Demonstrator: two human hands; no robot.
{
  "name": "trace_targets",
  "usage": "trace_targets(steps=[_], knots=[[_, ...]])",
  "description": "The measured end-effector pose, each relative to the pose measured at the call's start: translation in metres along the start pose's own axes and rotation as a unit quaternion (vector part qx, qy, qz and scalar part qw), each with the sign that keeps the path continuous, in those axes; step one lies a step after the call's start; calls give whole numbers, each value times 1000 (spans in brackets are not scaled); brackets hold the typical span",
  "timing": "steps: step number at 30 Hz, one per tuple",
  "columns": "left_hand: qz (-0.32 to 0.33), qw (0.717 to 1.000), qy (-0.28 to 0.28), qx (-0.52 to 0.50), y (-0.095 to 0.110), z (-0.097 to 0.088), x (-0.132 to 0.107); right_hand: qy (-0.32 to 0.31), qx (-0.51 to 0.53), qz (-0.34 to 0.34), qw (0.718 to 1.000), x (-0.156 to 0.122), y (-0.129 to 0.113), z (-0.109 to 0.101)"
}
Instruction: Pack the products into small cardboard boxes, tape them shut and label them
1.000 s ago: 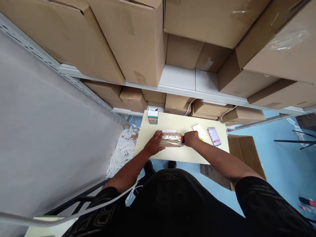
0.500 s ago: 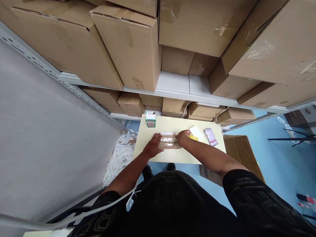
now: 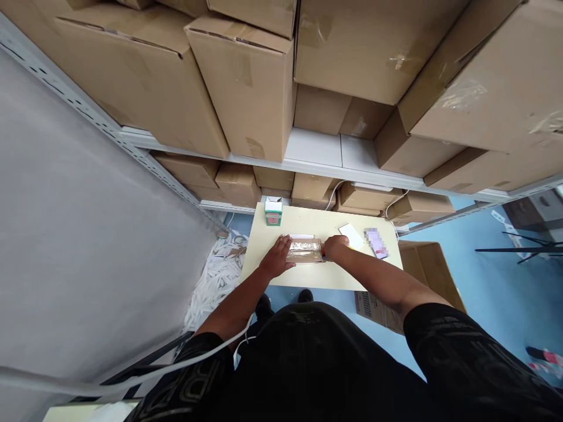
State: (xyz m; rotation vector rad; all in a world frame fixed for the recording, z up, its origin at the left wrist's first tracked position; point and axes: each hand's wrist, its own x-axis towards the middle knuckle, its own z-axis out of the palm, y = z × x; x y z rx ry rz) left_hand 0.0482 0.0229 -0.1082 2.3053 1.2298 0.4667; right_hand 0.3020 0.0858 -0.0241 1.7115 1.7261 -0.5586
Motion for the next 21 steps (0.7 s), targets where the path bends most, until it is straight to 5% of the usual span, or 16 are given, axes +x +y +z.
trace_targets(steps=[8,14,17,21], knots=[[-11,1000,-2,-21,-1,-2,-2,-18,-11,69,997,-26,60,16],[-20,996,21,-87,2,-4,-3,19,161,72,984,-50,92,66],[-55,989,56,-126,9,-2,-5,75,292,95,949,-54,95,104],[-176,969,111,-130,19,0,-10,248,263,129,924,-56,86,146]])
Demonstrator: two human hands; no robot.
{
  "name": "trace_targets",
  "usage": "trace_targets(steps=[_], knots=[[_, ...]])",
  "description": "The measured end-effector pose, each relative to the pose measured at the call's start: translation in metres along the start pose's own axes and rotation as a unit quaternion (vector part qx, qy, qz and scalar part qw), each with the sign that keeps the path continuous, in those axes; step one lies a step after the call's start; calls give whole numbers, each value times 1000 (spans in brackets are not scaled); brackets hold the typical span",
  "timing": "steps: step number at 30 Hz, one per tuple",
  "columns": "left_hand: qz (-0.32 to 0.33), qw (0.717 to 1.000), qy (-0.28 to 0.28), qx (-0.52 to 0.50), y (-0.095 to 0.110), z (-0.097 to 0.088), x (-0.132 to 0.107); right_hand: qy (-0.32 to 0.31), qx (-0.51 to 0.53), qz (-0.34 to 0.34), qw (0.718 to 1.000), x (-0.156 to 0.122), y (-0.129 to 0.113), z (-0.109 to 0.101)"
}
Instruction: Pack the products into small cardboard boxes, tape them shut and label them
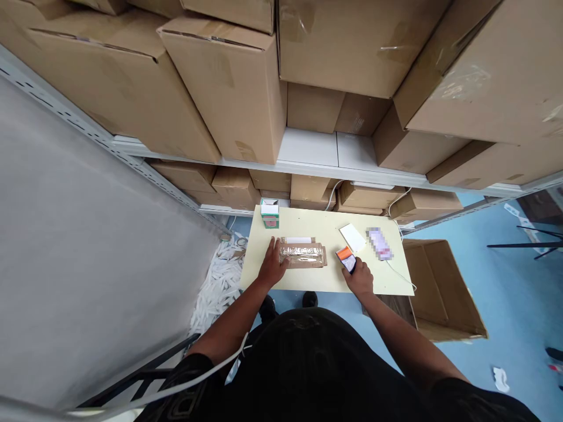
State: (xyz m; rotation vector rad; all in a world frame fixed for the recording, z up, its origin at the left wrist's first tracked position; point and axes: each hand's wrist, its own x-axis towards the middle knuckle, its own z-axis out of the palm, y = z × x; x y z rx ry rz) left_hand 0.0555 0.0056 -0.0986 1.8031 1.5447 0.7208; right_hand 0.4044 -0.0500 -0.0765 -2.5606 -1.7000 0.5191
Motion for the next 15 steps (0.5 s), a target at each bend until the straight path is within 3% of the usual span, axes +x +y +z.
trace_targets(steps=[2,5,8,11,15], knots=[[-69,997,-19,-14,1,-2,-4,51,-27,-31,998,-6,0,9],[-100,990,-84,-49,4,-7,-8,40,-13,-68,997,-3,-3,12],[-93,989,-94,-67,7,-11,-11,-27,84,19,996,14,1,8],[-113,986,-88,-83,9,-10,-13,-139,195,127,963,36,11,5],[-145,981,-82,-96,9,-7,-14,-208,229,128,942,59,23,4]])
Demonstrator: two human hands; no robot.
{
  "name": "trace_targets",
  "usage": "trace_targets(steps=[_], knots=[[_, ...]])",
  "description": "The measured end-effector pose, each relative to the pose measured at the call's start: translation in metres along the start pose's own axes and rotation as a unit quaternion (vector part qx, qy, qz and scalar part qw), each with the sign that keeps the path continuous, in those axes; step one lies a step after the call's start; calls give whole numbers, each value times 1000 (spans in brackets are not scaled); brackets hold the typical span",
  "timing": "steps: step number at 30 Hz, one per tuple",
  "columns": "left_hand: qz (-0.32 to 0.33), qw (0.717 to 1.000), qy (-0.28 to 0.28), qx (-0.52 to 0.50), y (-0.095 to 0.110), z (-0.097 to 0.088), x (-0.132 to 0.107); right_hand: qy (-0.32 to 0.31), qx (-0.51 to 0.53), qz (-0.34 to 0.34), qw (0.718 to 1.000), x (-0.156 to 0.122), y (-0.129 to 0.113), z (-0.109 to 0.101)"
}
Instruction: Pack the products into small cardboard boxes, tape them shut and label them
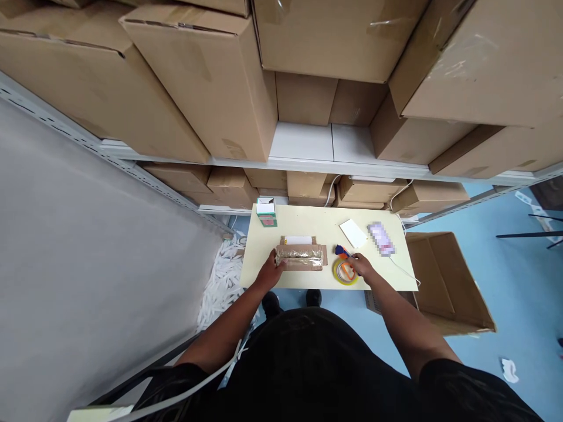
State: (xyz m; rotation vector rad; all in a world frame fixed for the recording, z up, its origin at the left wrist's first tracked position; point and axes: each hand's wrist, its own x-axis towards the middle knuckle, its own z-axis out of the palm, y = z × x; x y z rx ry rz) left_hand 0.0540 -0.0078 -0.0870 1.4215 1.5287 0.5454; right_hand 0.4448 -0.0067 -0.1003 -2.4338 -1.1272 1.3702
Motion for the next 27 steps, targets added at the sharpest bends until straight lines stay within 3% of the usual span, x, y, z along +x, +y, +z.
trace_targets(steps=[5,9,12,15,18,23,27], knots=[[21,1000,-17,-5,1,-1,1,49,-25,-30,998,3,-8,-6],[21,1000,-13,-10,3,-1,3,126,-44,-102,986,-25,-25,15],[15,1000,-17,-19,5,0,3,47,12,-196,979,-54,-44,45],[-4,999,-22,-36,6,0,-2,-39,63,-185,980,-75,-65,70],[1,997,-8,-81,3,-3,-12,-8,82,-164,983,-84,-75,80],[84,979,-1,-184,-7,-3,-22,45,152,-192,969,-86,-64,85],[11,989,25,-148,-18,6,-18,35,136,-198,970,-81,-51,98]])
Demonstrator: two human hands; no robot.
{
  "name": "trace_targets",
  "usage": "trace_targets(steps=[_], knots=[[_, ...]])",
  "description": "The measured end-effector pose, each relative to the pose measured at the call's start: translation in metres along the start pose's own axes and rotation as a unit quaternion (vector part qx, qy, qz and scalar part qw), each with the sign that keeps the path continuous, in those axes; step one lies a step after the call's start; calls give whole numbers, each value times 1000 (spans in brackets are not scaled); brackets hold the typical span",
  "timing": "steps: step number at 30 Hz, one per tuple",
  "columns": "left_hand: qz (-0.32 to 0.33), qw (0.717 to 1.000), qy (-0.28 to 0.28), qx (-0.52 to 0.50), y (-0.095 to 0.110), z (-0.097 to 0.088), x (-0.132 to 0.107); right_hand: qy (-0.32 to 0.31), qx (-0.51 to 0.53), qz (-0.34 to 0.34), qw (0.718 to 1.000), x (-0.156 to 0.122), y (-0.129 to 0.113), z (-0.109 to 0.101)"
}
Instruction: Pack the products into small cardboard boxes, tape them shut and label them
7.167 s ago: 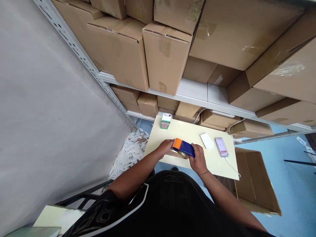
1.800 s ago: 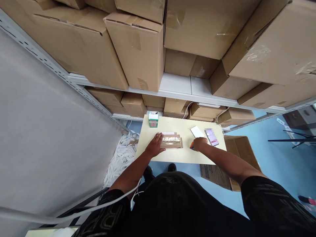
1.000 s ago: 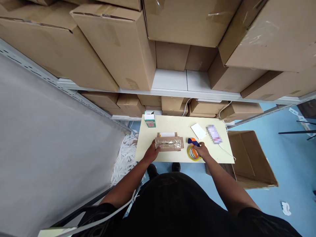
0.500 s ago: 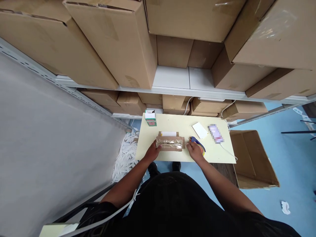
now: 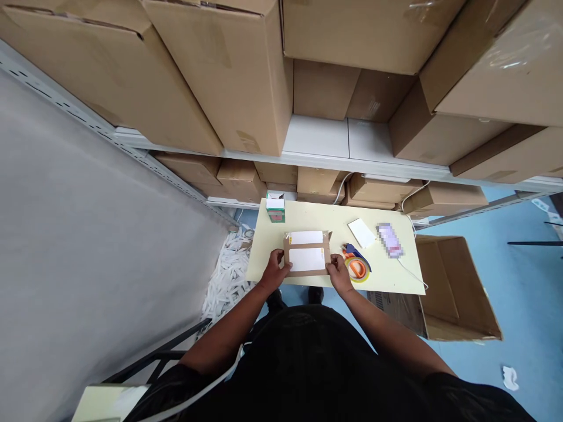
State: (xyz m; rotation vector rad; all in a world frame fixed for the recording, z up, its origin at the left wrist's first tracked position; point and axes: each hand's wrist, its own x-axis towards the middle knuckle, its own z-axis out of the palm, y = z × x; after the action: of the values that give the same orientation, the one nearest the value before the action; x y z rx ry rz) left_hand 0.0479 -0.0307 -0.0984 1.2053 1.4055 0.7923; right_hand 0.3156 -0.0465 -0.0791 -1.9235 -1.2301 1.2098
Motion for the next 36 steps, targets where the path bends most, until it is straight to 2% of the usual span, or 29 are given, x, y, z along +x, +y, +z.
trace_targets(steps=[4,7,9,11,14,16,19,21,23,26,30,34,36], knots=[[-51,994,14,93,-10,0,5,-62,-77,37,994,4,8,4],[-58,988,23,144,-4,-4,14,-60,-93,50,993,15,4,1],[-75,983,28,168,5,-6,23,-53,-78,67,993,27,-2,0],[-90,980,5,175,16,-6,31,-68,-39,125,989,39,-10,2],[-75,981,-19,175,28,-6,33,-92,28,189,977,46,-17,4],[-58,986,2,159,30,-9,27,-87,68,167,980,42,-18,3],[-26,999,7,43,25,-16,11,-83,137,117,980,26,-16,-5],[-15,998,-6,-59,19,-18,2,-82,144,84,983,14,-12,-10],[-32,993,-5,-110,11,-15,-5,-93,126,46,987,6,-9,-13],[-65,993,2,-93,2,-7,-10,-116,112,23,987,1,-6,-12],[-65,995,-17,-69,-5,-3,-12,-112,128,50,984,2,-6,-8],[-73,995,-38,51,-3,-5,-11,-131,169,78,974,3,-4,-6],[-81,990,-31,111,0,-3,-10,-118,150,77,979,3,-1,-5]])
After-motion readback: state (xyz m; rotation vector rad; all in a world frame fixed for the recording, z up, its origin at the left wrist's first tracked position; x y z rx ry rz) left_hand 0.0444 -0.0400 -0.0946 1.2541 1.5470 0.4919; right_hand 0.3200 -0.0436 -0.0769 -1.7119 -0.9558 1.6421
